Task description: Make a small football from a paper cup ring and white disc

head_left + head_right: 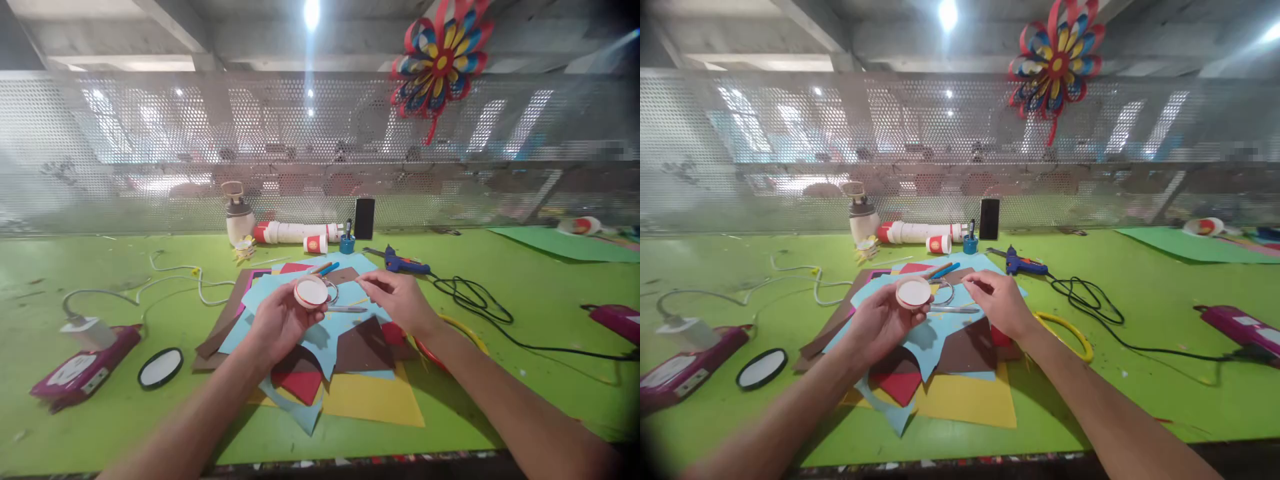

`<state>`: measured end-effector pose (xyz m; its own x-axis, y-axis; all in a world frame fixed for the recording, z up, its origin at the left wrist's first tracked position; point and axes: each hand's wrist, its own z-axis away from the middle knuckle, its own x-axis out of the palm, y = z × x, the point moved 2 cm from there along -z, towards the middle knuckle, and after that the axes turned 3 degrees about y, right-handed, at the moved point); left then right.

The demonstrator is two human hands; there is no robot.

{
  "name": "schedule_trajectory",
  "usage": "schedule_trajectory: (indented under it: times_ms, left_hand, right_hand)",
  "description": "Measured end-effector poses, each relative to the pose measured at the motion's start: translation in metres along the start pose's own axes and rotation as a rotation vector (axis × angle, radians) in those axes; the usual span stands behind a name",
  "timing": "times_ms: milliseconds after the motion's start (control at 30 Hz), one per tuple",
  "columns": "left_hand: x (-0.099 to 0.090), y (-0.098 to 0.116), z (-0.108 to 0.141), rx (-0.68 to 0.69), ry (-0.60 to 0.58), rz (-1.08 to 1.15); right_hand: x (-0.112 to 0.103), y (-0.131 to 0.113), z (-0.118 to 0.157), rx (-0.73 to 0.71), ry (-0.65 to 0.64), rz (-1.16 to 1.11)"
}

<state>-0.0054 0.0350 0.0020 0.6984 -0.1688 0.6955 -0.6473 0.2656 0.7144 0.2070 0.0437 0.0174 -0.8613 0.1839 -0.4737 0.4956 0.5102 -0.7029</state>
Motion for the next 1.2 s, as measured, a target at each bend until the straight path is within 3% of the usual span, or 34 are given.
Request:
schedule_trajectory:
  times_ms: [300,467,700,933,1100,1200]
  left_hand:
    - [0.003,-0.001,0.002,0.035,0.032,-0.015]
    - [0.004,-0.006,0.005,-0.04,0.034,-0.048]
    - [0.006,-0.011,0.007,-0.112,-0.028,-0.115]
    - [0.004,-0.019,0.007,-0.17,-0.145,-0.278]
    - [0.007,-0.014,0.011,-0.034,-0.135,-0.338]
    - [0.009,-0.009,0.014,0.063,-0.167,-0.398]
  right_hand:
    - [0.012,-0.018,0.016,-0.135,-0.098,-0.006]
    - [0.017,-0.027,0.025,-0.228,-0.151,-0.003]
    - [0.023,-0.032,0.031,-0.307,-0.125,-0.049]
    - [0.015,-0.04,0.028,0.016,-0.221,-0.245]
    - [0.016,-0.032,0.025,0.267,-0.299,-0.512]
    - [0.019,-0.024,0.025,0.333,-0.285,-0.61]
